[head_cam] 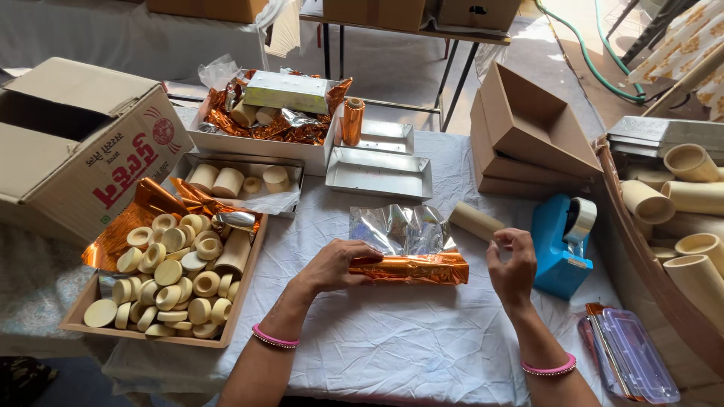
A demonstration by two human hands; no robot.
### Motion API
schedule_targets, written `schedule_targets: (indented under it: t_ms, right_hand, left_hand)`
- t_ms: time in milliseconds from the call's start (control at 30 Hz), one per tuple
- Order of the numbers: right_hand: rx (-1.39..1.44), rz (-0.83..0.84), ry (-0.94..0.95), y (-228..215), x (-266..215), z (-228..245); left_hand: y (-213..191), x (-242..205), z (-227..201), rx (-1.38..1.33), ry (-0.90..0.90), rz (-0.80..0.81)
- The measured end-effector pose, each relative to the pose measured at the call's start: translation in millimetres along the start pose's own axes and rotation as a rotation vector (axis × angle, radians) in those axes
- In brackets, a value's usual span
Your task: The person wraps cylindrical candle-like objects in shiny orange foil, using a tape dispenser to secure the wrapping. They then place the wrapped items into a silver tray on the table.
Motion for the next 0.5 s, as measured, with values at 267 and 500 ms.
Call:
schedule_targets:
  t_ms: [267,500]
  right_hand:
    - [0.107,0.560,-0.567,43,23,88]
    - [0.122,0.898,-0.622,58,29,144]
  left_hand:
    - [5,0,13,-0.145,-0.077,0.034]
    - [23,-2,50,-0.089,-0.104,0.038]
Point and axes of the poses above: each hand's wrist, its own x-axis towards the middle knuckle, its own y-axis out of the palm, z = x × y, the point moved 1 cm from there along x, towards the middle knuckle, and after that the axes turned 10 degrees about -x, right-handed, at the moved point
